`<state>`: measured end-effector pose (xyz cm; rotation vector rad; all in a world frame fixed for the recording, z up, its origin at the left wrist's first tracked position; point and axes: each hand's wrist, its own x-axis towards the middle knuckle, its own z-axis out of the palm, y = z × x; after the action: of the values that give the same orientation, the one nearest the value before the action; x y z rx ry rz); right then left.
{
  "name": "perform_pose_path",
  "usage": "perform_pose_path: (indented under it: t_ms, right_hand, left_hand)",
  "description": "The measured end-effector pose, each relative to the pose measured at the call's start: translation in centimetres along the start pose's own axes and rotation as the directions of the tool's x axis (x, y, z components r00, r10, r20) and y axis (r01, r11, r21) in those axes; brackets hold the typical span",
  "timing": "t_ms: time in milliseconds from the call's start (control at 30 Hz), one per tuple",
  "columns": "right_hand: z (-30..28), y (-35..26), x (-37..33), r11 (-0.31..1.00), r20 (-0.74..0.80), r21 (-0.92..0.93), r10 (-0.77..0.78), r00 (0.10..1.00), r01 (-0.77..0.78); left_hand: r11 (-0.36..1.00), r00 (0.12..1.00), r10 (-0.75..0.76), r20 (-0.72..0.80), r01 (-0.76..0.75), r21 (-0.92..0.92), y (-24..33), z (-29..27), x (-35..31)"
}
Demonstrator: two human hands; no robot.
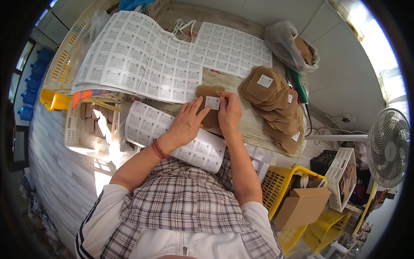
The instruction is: The person repeatedly tears off small labels from a sheet and sticks them onto small brown pouches. They handle the pouches one at a time, placing each labeled pouch into a plastic bag. The person also stacks and restacks pouches on the table throughout the process.
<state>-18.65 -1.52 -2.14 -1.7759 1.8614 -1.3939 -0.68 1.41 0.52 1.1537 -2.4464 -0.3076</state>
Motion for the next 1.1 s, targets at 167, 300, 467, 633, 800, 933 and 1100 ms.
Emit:
perform_pose_path:
  t_ms: [167, 300, 467, 633, 800, 933, 1100]
  right_hand:
    - [-3.7, -2.5, 1.2, 0.995, 0.009, 0.052, 0.085, 0.996, -0.086]
    - [-9.3, -1.0, 6.1, 0.984, -0.300, -0.177, -0.082, 0.951, 0.029]
    - [-12.1, -3.2, 7.4, 0.718, -0.272, -0.693, -0.342, 0.899, 0.064]
    - [-5.7, -7.6, -4.4, 0.983, 0.415, -0.143, -0.048, 0.909, 0.117]
    - [-4.0, -7.5, -7.5, 0.995, 0.496, -0.102, 0.046, 0.867, 0.005]
    - [-4.0, -7.8, -8.3, 0.992, 0.449, -0.113, -0.002, 0.894, 0.059]
    - [-4.7, -8.3, -8.5, 0.985, 0.463, -0.106, -0.075, 0.883, 0.139]
  left_hand:
    - [0.999, 1.000, -0.022, 0.007, 0.022, -0.042, -0.1, 0.1, 0.1]
    - [1.000, 1.000, 0.018, 0.015, -0.019, 0.017, -0.4, 0.6, -0.1]
    - [0.999, 1.000, -0.005, 0.015, 0.006, -0.050, -0.9, 0.4, -0.3]
    - [0.975, 0.994, -0.062, -0.092, 0.041, -0.219, -1.1, -2.6, -0.9]
    - [0.980, 0.983, -0.140, 0.119, 0.154, -0.126, -2.6, -5.8, -4.4]
    - [0.975, 0.967, -0.147, 0.209, 0.178, -0.136, -3.5, -6.2, -5.8]
    - [0.877, 0.891, -0.291, 0.349, 0.394, -0.276, -2.8, -7.2, -6.5]
